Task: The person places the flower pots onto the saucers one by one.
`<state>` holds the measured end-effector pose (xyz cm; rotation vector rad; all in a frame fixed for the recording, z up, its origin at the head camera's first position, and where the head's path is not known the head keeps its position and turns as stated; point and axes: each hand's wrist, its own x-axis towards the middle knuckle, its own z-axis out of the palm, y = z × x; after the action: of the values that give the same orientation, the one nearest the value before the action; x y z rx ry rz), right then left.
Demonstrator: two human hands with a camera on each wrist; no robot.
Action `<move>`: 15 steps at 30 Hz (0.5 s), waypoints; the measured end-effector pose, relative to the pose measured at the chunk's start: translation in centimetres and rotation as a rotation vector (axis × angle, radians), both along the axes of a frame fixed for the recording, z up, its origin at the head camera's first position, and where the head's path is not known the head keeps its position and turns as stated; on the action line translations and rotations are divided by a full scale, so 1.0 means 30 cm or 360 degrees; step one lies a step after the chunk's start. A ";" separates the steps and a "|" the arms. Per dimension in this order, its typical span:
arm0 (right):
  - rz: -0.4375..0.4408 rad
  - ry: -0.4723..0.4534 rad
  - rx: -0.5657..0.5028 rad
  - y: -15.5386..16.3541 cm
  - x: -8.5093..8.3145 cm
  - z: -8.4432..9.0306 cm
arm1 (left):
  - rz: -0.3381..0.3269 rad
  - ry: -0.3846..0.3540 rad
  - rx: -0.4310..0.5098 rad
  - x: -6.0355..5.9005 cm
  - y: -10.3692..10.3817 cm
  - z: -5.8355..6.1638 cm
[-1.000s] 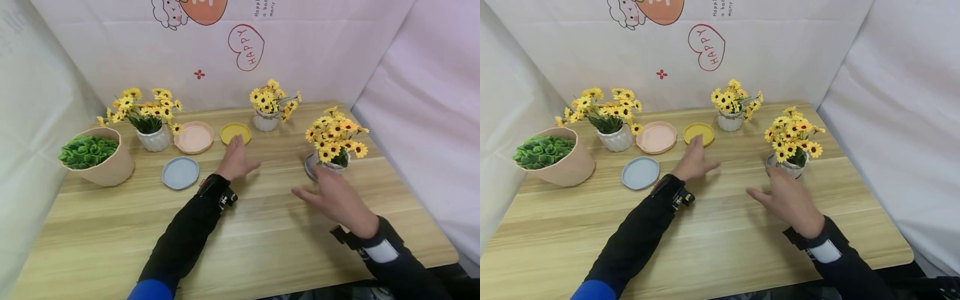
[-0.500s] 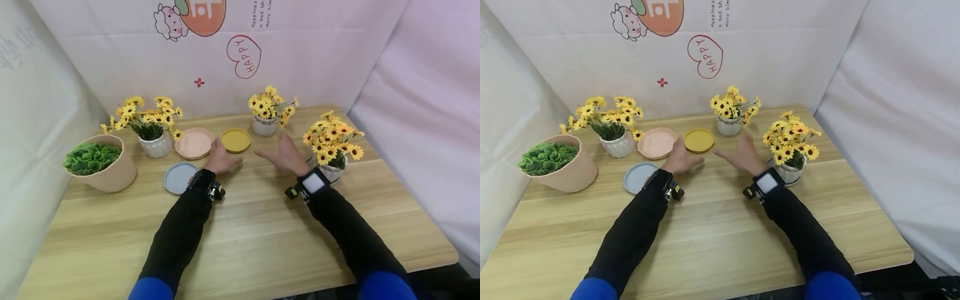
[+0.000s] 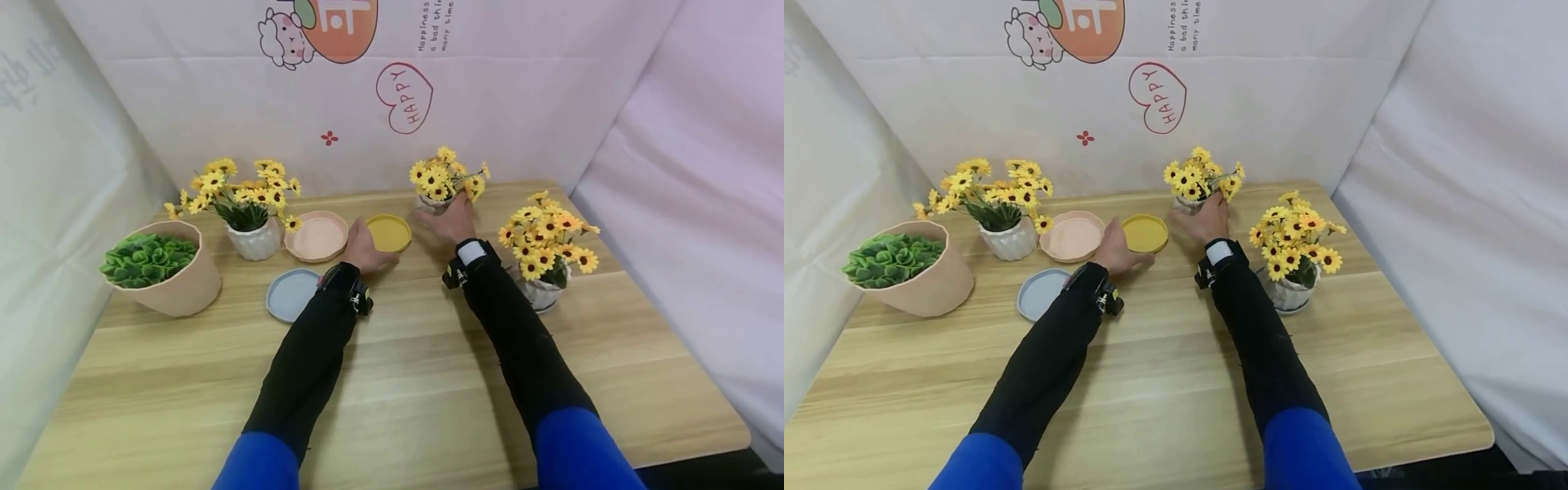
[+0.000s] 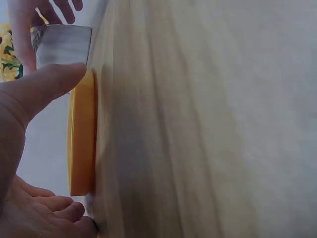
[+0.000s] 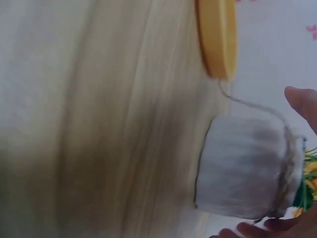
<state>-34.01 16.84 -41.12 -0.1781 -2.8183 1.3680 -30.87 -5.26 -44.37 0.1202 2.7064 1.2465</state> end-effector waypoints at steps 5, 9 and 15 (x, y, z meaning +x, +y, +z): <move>-0.0078 0.0003 0.0026 -0.017 -0.053 -0.013 | 0.0032 -0.0079 0.0019 -0.013 0.008 0.011; -0.0083 0.0015 -0.0188 -0.035 -0.092 -0.038 | 0.0044 -0.0007 -0.0011 -0.025 0.014 -0.001; -0.0112 0.0254 -0.0429 -0.047 -0.141 -0.071 | 0.0032 0.0081 -0.0055 -0.045 0.027 -0.014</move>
<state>-38.23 15.44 -43.26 -0.1584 -2.4689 1.6603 -32.22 -4.45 -44.78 0.1224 2.7781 1.2176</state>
